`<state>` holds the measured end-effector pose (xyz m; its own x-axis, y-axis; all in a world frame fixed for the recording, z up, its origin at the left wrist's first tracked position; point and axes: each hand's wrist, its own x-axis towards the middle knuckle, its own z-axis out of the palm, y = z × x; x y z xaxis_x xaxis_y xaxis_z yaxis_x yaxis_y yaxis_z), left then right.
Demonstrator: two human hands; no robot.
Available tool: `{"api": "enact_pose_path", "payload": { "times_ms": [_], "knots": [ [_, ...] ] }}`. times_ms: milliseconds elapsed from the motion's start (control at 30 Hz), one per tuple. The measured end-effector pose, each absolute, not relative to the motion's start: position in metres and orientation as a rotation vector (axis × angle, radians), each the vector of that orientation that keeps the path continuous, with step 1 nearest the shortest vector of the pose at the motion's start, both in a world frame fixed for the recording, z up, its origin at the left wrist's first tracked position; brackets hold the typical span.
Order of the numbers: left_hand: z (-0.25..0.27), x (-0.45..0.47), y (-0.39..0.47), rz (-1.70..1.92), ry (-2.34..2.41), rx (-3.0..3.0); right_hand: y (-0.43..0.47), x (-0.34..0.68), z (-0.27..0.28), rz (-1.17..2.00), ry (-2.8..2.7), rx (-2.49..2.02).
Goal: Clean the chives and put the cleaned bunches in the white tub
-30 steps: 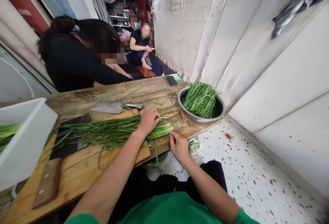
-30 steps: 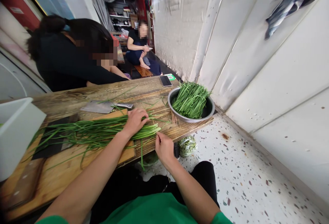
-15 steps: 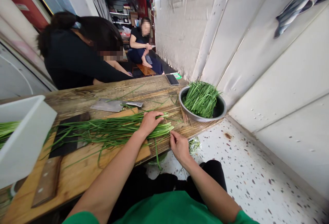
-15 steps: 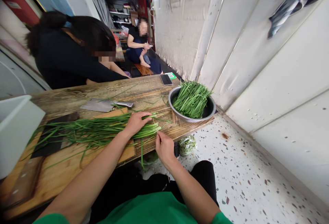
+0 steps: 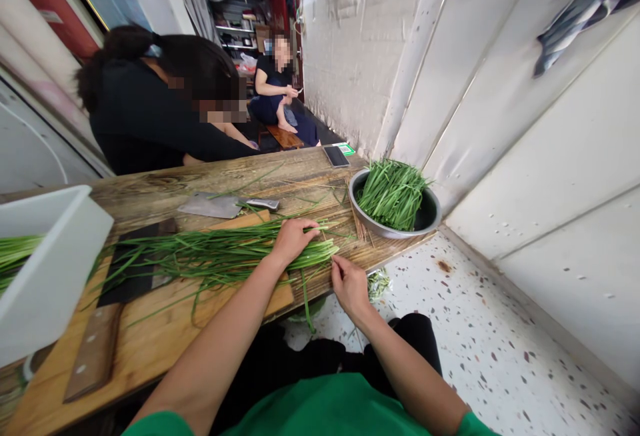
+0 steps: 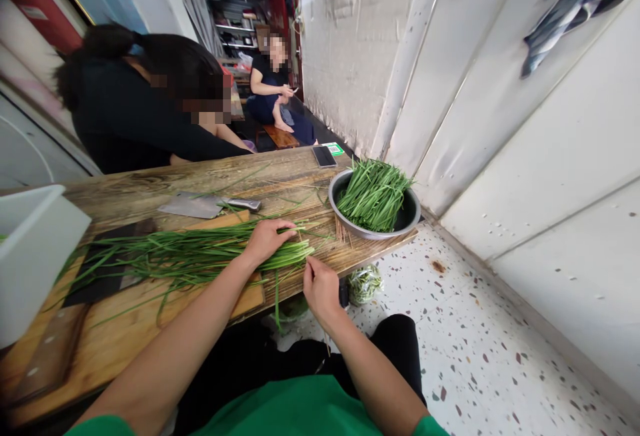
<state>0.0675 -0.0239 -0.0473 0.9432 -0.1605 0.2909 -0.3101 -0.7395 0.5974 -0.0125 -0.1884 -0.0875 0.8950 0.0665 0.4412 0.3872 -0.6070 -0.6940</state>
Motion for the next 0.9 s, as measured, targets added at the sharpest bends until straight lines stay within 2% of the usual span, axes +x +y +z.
{"api": "enact_pose_path", "payload": {
  "times_ms": [900],
  "knots": [
    [-0.0511, 0.0685, -0.0225, 0.333, -0.326, 2.429, -0.1886, -0.0115, -0.0914, -0.481, -0.336, -2.193]
  ]
}}
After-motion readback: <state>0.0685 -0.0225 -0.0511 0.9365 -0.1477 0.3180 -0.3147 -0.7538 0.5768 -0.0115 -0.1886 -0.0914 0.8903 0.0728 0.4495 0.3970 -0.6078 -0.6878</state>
